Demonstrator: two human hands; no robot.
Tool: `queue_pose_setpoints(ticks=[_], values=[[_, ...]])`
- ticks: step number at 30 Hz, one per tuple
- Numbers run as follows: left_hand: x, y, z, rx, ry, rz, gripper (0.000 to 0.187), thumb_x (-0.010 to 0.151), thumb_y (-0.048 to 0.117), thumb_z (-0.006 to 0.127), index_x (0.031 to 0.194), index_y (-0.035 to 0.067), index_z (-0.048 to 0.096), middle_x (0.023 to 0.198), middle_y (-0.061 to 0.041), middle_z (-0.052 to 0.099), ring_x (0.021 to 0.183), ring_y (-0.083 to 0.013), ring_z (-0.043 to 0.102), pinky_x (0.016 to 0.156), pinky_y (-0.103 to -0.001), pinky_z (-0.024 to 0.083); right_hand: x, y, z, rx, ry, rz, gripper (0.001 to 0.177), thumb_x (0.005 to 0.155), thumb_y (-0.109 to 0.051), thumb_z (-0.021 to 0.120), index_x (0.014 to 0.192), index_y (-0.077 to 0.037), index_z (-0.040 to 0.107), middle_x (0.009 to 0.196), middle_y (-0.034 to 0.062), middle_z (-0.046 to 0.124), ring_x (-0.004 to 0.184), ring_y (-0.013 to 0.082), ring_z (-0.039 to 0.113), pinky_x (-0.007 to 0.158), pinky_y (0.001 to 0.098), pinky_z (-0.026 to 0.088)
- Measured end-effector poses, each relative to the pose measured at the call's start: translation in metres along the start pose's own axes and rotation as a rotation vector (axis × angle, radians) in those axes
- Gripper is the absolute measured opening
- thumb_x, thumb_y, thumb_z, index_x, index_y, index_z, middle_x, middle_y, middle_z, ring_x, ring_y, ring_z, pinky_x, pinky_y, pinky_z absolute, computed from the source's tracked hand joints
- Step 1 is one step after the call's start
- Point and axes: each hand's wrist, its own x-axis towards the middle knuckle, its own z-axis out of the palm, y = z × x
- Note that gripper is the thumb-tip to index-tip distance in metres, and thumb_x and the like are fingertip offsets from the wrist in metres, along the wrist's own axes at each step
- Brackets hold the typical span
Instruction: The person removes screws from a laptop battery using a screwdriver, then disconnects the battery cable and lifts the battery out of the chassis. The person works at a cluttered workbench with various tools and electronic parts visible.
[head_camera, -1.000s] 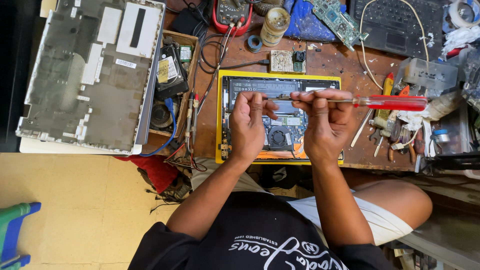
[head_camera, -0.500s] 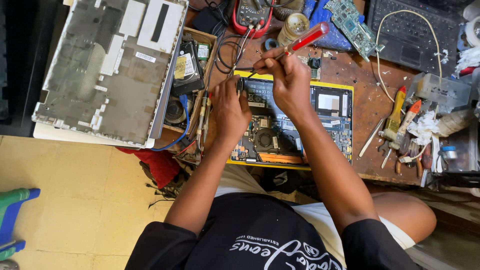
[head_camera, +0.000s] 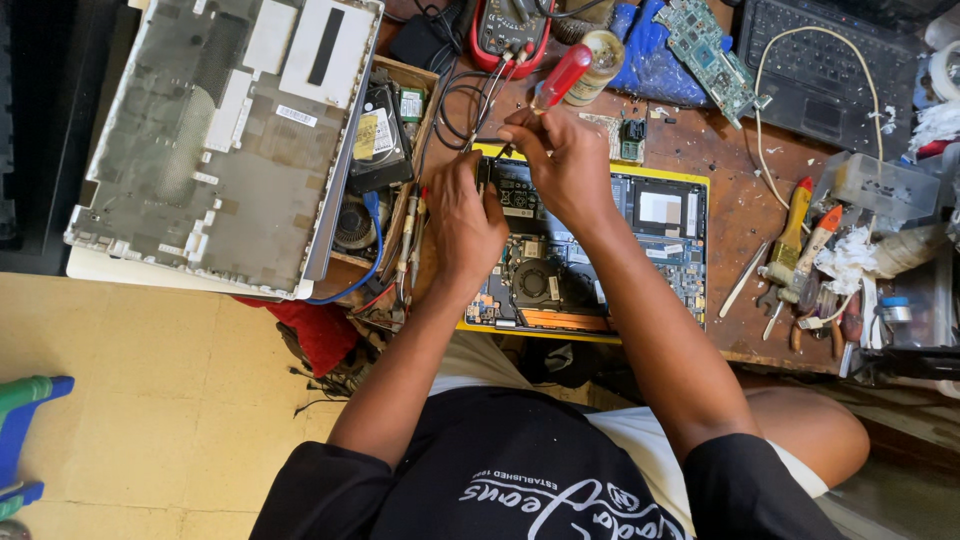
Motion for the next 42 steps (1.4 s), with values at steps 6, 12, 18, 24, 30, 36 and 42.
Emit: queue_pose_setpoints(ticks=[6,12,18,24,30,36,42], values=[[0.039,0.008,0.006,-0.172,0.092,0.119,0.030,0.089,0.003,0.082,0.115,0.007,0.065,0.110,-0.010,0.077,0.108,-0.0336,0.072,0.094,-0.048,0.051,0.002,0.028,0.015,-0.290,0.033,0.124,0.074,0.099,-0.029,0.099,0.062,-0.015,0.036,0.053,-0.0004,0.041,0.054,0.0108,0.030,0.049,0.0397,0.026],[0.062,-0.004,0.012,-0.239,0.115,0.216,0.014,0.102,0.010,0.072,0.088,0.010,0.070,0.075,-0.003,0.071,0.066,-0.0242,0.062,0.071,-0.042,0.044,0.024,-0.039,-0.022,0.028,-0.113,0.073,0.043,0.106,-0.044,0.074,0.119,-0.003,0.071,0.131,0.0176,0.062,0.113,0.0326,0.071,0.086,0.0426,0.067],[0.069,0.013,-0.005,-0.354,0.017,0.272,0.017,0.105,0.001,0.058,0.093,0.005,0.069,0.086,-0.011,0.078,0.075,-0.0324,0.075,0.065,-0.043,0.049,0.028,-0.065,-0.038,0.547,-0.120,-0.028,0.050,0.123,-0.023,0.059,0.166,-0.014,0.035,0.166,0.0247,0.054,0.160,0.0364,0.053,0.136,0.0448,0.046],[0.061,0.015,-0.012,-0.285,-0.036,0.230,0.014,0.109,0.003,0.052,0.097,0.005,0.057,0.077,-0.013,0.059,0.066,-0.0327,0.054,0.062,-0.045,0.032,0.035,-0.068,-0.028,0.102,0.117,-0.035,0.028,0.109,-0.013,0.078,0.111,-0.004,0.051,0.099,0.0104,0.069,0.089,0.0212,0.070,0.079,0.0330,0.065],[0.070,0.033,-0.022,-0.366,0.165,0.227,0.011,0.097,-0.003,0.072,0.101,0.007,0.074,0.095,-0.007,0.074,0.083,-0.0263,0.072,0.072,-0.040,0.055,0.037,-0.057,-0.017,0.036,0.275,0.027,0.052,0.096,-0.027,0.097,0.102,-0.010,0.049,0.089,0.0049,0.064,0.073,0.0148,0.063,0.062,0.0300,0.052],[0.065,0.022,-0.014,-0.228,0.113,0.261,0.033,0.095,-0.009,0.049,0.117,0.006,0.069,0.103,-0.012,0.057,0.087,-0.0384,0.063,0.070,-0.049,0.047,0.035,-0.076,-0.033,0.211,-0.029,-0.139,0.046,0.120,-0.028,0.062,0.155,-0.003,0.044,0.149,0.0186,0.058,0.141,0.0323,0.060,0.121,0.0441,0.051],[0.068,0.034,-0.021,-0.358,0.011,0.294,0.017,0.101,-0.013,0.048,0.104,0.002,0.055,0.105,-0.014,0.058,0.094,-0.0332,0.058,0.076,-0.042,0.042,0.035,-0.070,-0.030,-0.058,0.136,-0.047,0.032,0.106,-0.012,0.085,0.106,-0.004,0.053,0.088,0.0090,0.070,0.068,0.0198,0.063,0.058,0.0342,0.051]])
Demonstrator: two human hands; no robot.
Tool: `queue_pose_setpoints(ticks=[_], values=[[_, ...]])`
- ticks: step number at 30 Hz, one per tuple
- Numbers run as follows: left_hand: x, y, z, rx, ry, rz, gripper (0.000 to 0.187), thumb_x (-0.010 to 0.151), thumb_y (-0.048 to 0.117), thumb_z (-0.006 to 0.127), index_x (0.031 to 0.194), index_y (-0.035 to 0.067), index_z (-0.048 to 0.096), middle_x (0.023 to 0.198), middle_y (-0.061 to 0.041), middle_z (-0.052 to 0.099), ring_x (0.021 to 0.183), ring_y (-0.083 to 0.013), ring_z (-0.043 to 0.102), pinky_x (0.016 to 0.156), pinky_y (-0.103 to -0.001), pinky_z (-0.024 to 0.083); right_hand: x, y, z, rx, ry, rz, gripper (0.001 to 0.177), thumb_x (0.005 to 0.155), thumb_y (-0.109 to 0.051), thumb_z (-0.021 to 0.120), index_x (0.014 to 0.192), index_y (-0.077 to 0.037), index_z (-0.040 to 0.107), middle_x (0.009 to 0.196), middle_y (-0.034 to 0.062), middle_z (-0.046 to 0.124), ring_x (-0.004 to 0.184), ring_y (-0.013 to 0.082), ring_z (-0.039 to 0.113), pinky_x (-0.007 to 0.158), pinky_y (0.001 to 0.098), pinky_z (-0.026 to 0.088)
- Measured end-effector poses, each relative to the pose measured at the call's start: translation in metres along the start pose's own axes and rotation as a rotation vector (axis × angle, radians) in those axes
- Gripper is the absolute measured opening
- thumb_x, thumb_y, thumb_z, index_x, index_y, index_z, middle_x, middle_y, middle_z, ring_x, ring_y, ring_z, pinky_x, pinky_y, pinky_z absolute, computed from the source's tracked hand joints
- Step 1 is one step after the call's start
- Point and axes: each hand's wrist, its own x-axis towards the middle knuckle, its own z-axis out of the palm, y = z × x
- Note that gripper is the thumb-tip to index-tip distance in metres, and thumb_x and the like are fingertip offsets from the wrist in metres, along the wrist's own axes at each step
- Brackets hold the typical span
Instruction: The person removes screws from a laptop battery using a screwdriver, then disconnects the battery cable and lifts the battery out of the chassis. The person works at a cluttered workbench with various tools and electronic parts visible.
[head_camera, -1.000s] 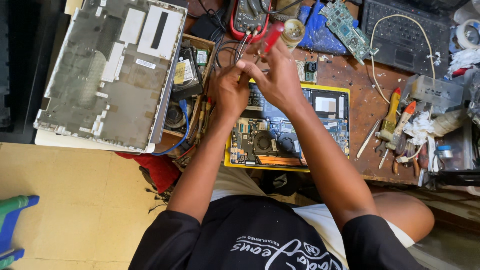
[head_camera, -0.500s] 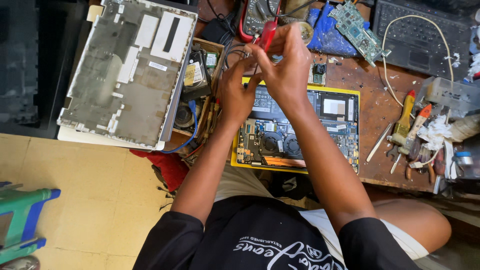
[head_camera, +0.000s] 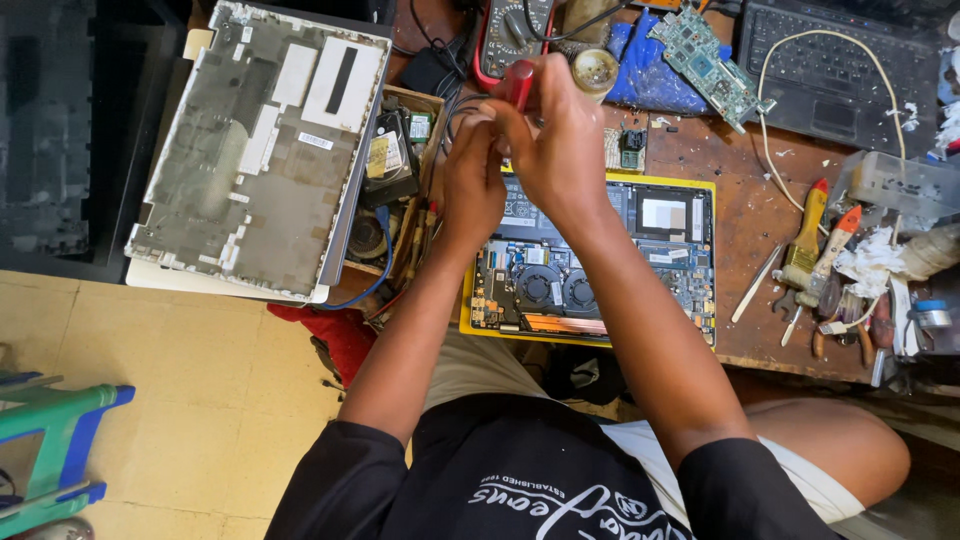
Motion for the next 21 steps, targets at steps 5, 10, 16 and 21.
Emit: queue_pose_setpoints(ticks=[5,10,16,21], values=[[0.007,0.004,-0.002,0.001,0.039,-0.001,0.013,0.095,-0.005,0.067,0.101,0.005,0.068,0.097,-0.009,0.070,0.087,-0.0296,0.067,0.074,-0.041,0.049,0.000,0.017,0.005,-0.021,0.089,0.037,0.057,0.100,-0.030,0.098,0.093,-0.010,0.045,0.080,0.0037,0.055,0.069,0.0181,0.050,0.062,0.0351,0.042],[0.008,-0.008,-0.001,0.125,0.017,0.061,0.016,0.102,0.001,0.055,0.104,0.010,0.069,0.091,-0.014,0.073,0.078,-0.0407,0.067,0.061,-0.050,0.043,0.002,0.002,-0.009,0.181,-0.094,-0.049,0.025,0.112,-0.028,0.072,0.112,-0.005,0.062,0.103,0.0089,0.065,0.086,0.0211,0.059,0.075,0.0354,0.049],[0.008,-0.016,-0.002,0.005,-0.056,0.007,0.036,0.094,-0.012,0.047,0.114,0.007,0.069,0.094,-0.015,0.076,0.077,-0.0333,0.069,0.066,-0.041,0.046,-0.003,-0.002,-0.009,0.306,-0.140,0.040,0.020,0.113,-0.004,0.054,0.132,-0.007,0.053,0.123,0.0102,0.074,0.096,0.0214,0.071,0.081,0.0334,0.054],[0.010,-0.006,-0.009,-0.004,-0.050,-0.052,0.025,0.101,0.004,0.073,0.123,0.015,0.072,0.098,-0.003,0.082,0.092,-0.0219,0.082,0.079,-0.038,0.060,-0.006,0.009,-0.001,0.101,0.076,0.102,0.045,0.099,-0.022,0.093,0.101,-0.010,0.050,0.087,0.0033,0.063,0.075,0.0160,0.058,0.065,0.0322,0.050]])
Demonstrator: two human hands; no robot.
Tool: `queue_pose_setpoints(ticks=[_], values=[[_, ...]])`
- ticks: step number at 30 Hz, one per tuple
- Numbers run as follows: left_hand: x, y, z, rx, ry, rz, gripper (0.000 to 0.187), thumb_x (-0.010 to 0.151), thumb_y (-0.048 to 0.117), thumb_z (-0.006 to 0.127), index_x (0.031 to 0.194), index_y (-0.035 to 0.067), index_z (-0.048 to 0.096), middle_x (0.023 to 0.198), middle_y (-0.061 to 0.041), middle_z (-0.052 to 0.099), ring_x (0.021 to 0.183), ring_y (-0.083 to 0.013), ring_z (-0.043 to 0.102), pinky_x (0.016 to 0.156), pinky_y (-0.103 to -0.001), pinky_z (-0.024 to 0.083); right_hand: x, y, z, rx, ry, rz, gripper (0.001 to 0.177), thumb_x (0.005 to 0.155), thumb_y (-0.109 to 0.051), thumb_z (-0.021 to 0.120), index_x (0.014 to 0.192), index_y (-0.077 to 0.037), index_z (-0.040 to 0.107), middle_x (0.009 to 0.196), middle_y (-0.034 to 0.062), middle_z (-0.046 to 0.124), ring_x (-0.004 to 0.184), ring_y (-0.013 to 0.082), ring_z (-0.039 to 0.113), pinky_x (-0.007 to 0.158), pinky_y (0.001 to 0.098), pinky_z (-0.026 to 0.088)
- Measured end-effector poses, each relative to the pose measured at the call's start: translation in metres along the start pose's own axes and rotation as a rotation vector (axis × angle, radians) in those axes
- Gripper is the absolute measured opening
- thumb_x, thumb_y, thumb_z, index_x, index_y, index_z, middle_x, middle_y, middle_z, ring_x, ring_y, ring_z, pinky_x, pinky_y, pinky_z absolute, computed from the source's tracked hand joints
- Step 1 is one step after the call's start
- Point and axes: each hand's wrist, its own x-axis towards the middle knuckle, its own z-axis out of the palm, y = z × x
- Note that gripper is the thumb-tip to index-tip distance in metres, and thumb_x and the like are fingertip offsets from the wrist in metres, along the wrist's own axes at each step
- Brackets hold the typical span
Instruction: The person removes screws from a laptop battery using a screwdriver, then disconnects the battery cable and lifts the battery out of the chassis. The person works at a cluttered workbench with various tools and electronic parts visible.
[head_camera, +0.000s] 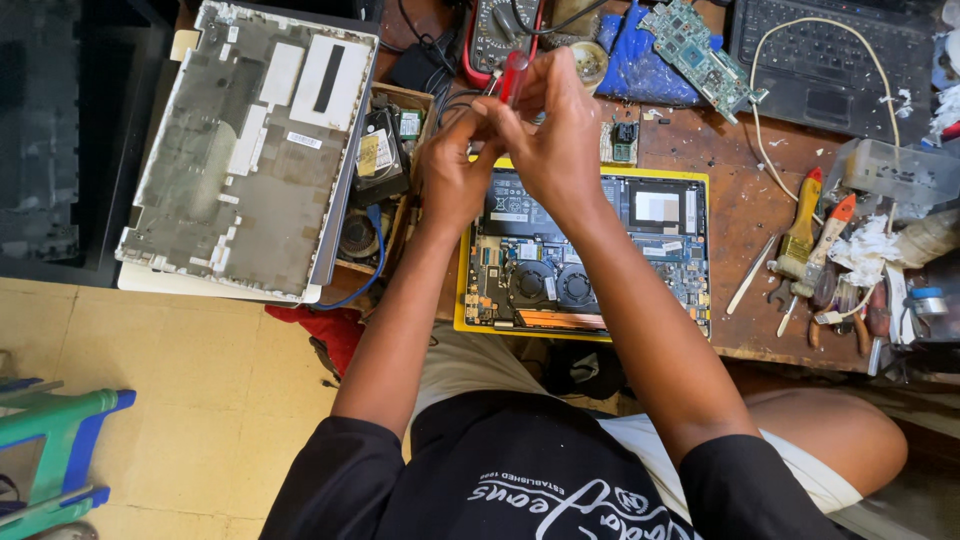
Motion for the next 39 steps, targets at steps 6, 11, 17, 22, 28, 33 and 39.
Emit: queue_pose_setpoints(ticks=[6,11,17,22,28,33,39], values=[[-0.001,0.001,0.007,-0.026,0.039,0.080,0.020,0.095,-0.010,0.052,0.097,0.002,0.068,0.084,-0.012,0.069,0.072,-0.0256,0.061,0.061,-0.037,0.039,0.005,-0.014,-0.009,0.020,-0.159,-0.079,0.034,0.113,-0.036,0.070,0.118,-0.006,0.055,0.104,0.0084,0.054,0.086,0.0199,0.051,0.073,0.0347,0.046],[-0.001,-0.007,0.009,-0.012,-0.007,0.071,0.026,0.096,-0.008,0.048,0.099,0.009,0.068,0.090,-0.012,0.074,0.077,-0.0321,0.069,0.067,-0.042,0.045,0.003,-0.011,-0.009,0.103,-0.263,-0.065,0.032,0.112,-0.011,0.057,0.142,-0.005,0.047,0.138,0.0173,0.068,0.115,0.0336,0.076,0.098,0.0446,0.055],[-0.003,-0.006,0.005,0.025,-0.066,-0.030,0.025,0.097,-0.007,0.059,0.116,0.007,0.069,0.095,-0.012,0.078,0.081,-0.0334,0.074,0.066,-0.042,0.049,0.006,0.001,-0.001,-0.021,-0.046,-0.055,0.043,0.099,-0.020,0.091,0.101,-0.006,0.051,0.088,0.0075,0.075,0.073,0.0188,0.073,0.064,0.0334,0.061],[-0.002,-0.002,0.012,-0.068,0.052,0.020,0.017,0.104,-0.001,0.061,0.097,0.008,0.073,0.079,-0.006,0.071,0.070,-0.0178,0.057,0.062,-0.037,0.039,0.003,-0.003,-0.001,-0.091,-0.067,-0.095,0.047,0.103,-0.032,0.090,0.097,-0.009,0.051,0.084,0.0057,0.059,0.071,0.0186,0.053,0.058,0.0348,0.046],[-0.001,0.002,0.020,-0.010,0.043,0.059,0.026,0.104,0.006,0.051,0.078,0.007,0.051,0.066,-0.014,0.058,0.057,-0.0297,0.048,0.057,-0.046,0.029,-0.018,0.001,-0.001,0.030,-0.137,-0.016,0.007,0.110,-0.007,0.059,0.114,-0.006,0.053,0.100,0.0126,0.063,0.083,0.0326,0.064,0.071,0.0437,0.047],[-0.029,0.006,0.020,0.086,-0.154,0.012,0.044,0.106,0.031,0.073,0.141,0.007,0.062,0.141,-0.012,0.074,0.133,-0.0337,0.071,0.114,-0.050,0.055,-0.038,0.009,-0.034,0.637,0.091,0.217,0.018,0.115,0.001,0.055,0.132,0.000,0.054,0.129,0.0210,0.069,0.118,0.0337,0.077,0.110,0.0425,0.068],[-0.071,0.080,0.015,-0.016,-0.113,-0.086,0.035,0.106,-0.013,0.051,0.132,0.000,0.072,0.096,-0.015,0.080,0.088,-0.0319,0.078,0.093,-0.046,0.057,-0.079,0.007,-0.064,0.875,0.190,0.290,0.031,0.114,-0.013,0.061,0.139,0.001,0.053,0.133,0.0230,0.072,0.124,0.0358,0.076,0.111,0.0498,0.065]])
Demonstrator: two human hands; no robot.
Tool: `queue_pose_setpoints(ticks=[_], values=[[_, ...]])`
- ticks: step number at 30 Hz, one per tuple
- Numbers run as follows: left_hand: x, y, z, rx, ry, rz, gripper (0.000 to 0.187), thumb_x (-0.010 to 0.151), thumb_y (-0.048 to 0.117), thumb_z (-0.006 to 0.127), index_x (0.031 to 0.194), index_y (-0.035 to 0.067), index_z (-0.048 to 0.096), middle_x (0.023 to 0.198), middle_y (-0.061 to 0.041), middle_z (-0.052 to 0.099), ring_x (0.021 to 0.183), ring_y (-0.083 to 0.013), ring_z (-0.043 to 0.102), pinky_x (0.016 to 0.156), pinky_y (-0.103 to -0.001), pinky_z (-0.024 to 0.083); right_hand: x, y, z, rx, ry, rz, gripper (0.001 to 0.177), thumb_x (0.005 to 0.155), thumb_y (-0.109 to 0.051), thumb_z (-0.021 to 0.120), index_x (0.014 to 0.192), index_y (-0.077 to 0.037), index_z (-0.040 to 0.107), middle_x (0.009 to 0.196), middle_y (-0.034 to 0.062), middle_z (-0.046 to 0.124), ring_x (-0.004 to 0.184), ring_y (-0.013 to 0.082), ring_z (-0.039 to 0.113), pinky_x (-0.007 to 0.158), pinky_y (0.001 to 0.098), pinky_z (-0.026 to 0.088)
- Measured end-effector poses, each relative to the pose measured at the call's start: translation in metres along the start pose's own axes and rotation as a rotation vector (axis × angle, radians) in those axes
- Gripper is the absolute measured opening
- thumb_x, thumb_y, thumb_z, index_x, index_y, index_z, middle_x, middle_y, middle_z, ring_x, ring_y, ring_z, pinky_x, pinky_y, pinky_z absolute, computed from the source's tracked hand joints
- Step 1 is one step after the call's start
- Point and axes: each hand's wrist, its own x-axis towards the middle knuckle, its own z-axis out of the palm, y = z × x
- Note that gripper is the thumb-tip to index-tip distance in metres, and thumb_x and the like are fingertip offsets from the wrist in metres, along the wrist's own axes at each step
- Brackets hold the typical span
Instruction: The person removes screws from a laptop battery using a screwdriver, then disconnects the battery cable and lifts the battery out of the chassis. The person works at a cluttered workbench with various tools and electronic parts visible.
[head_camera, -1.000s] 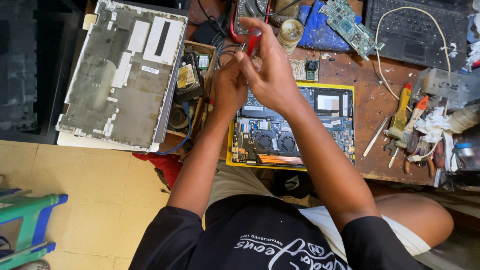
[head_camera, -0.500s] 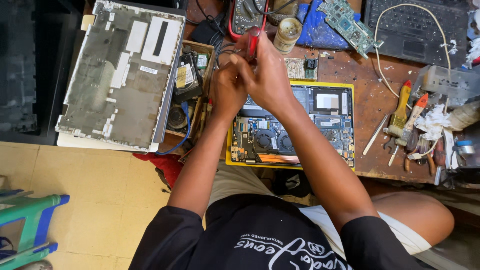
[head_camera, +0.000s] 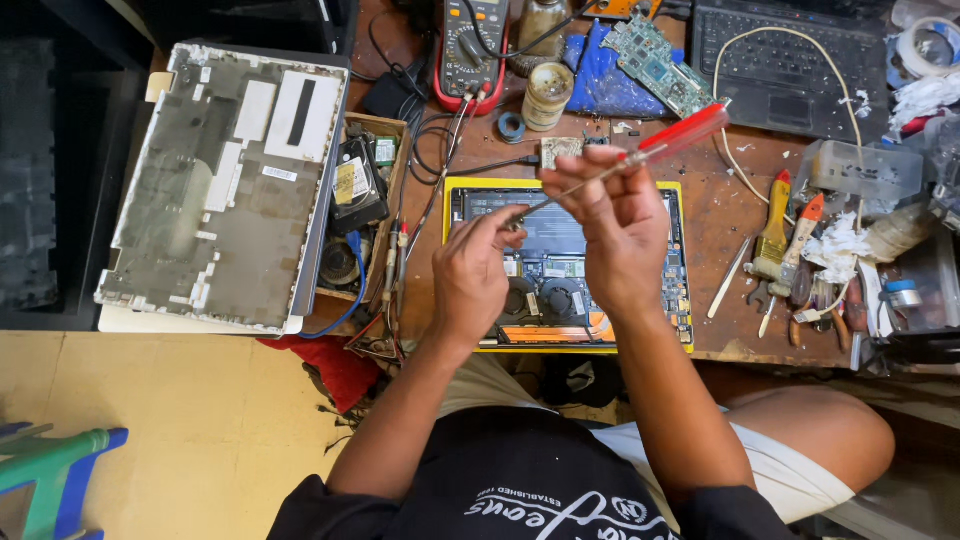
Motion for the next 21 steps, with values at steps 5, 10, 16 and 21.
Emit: queue_pose_setpoints(ticks=[5,10,16,21], values=[[0.001,0.042,-0.006,0.007,-0.029,0.060,0.027,0.108,-0.004,0.060,0.133,0.003,0.066,0.101,-0.014,0.080,0.090,-0.0336,0.079,0.095,-0.047,0.056,-0.027,0.002,-0.012,-0.095,0.022,-0.055,0.015,0.109,0.001,0.063,0.121,0.009,0.060,0.109,0.0280,0.075,0.111,0.0386,0.079,0.102,0.0527,0.068],[-0.005,0.046,-0.004,0.042,-0.019,0.093,0.029,0.107,0.010,0.071,0.136,0.009,0.064,0.115,-0.009,0.081,0.102,-0.0298,0.080,0.103,-0.047,0.050,-0.034,0.000,-0.023,-0.076,0.090,-0.035,0.012,0.109,0.001,0.064,0.118,0.008,0.058,0.107,0.0285,0.074,0.105,0.0395,0.081,0.093,0.0492,0.071],[-0.007,0.052,-0.003,0.031,0.031,0.124,0.014,0.108,0.010,0.070,0.121,0.013,0.070,0.112,-0.007,0.084,0.095,-0.0257,0.081,0.102,-0.044,0.047,-0.040,-0.003,-0.023,-0.048,0.146,0.021,0.014,0.110,-0.003,0.064,0.119,0.006,0.059,0.107,0.0242,0.076,0.102,0.0338,0.082,0.090,0.0411,0.073],[-0.008,0.054,-0.002,0.013,0.035,0.105,0.005,0.107,0.011,0.072,0.109,0.015,0.070,0.114,-0.008,0.085,0.095,-0.0256,0.083,0.100,-0.044,0.047,-0.041,-0.003,-0.023,-0.063,0.147,0.033,0.013,0.109,-0.002,0.065,0.118,0.006,0.060,0.106,0.0237,0.077,0.102,0.0336,0.083,0.089,0.0409,0.073]])
